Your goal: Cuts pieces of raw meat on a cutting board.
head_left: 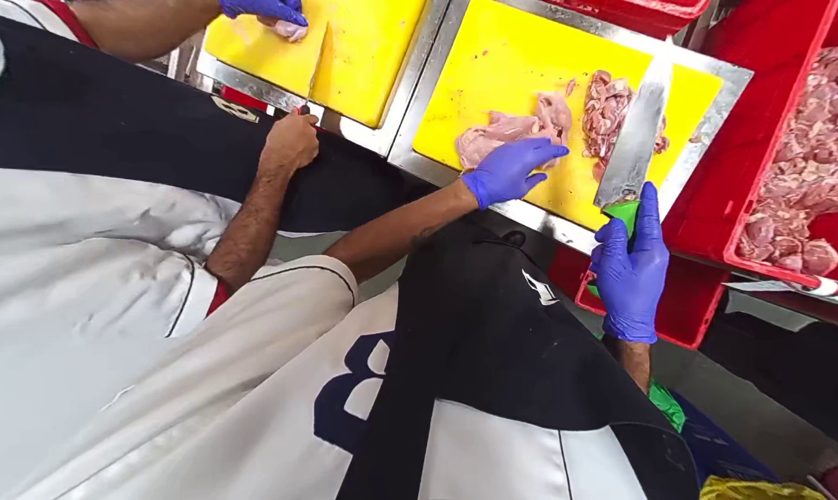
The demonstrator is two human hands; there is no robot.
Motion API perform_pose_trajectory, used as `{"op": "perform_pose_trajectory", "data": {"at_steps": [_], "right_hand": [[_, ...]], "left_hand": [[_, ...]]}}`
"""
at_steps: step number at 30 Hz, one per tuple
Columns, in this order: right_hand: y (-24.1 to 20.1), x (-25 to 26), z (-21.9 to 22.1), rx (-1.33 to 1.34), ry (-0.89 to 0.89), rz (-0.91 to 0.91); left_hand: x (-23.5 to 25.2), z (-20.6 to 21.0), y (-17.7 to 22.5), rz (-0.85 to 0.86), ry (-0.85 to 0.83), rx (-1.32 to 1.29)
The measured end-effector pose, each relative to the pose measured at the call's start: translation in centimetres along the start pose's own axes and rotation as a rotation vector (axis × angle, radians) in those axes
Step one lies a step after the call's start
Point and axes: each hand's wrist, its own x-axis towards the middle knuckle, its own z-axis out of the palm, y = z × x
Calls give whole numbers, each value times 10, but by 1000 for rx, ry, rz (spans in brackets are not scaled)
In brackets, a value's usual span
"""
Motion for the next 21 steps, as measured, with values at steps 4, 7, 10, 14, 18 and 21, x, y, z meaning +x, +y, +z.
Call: {"op": "perform_pose_trajectory", "data": {"at_steps": [4,7,10,14,18,21], "right_hand": [[-15,-1,16,-47,-116,-35],[-7,1,42,-134,-227,-25],[12,0,59,-346,-231,-71],[18,-5,61,-543,-187,-88],[18,-6,63,-602,-169,-76],[19,-5,61,-591,-178,-72]], "left_hand": [[-30,-20,-15,-42,368,-227],[-13,-37,-47,-346,169,16],[11,-43,-49,-572,-131,95],[25,-45,-43,-656,-211,61],[20,-77,-66,-683,72,51],[1,-133,-96,-714,222,-13]]}}
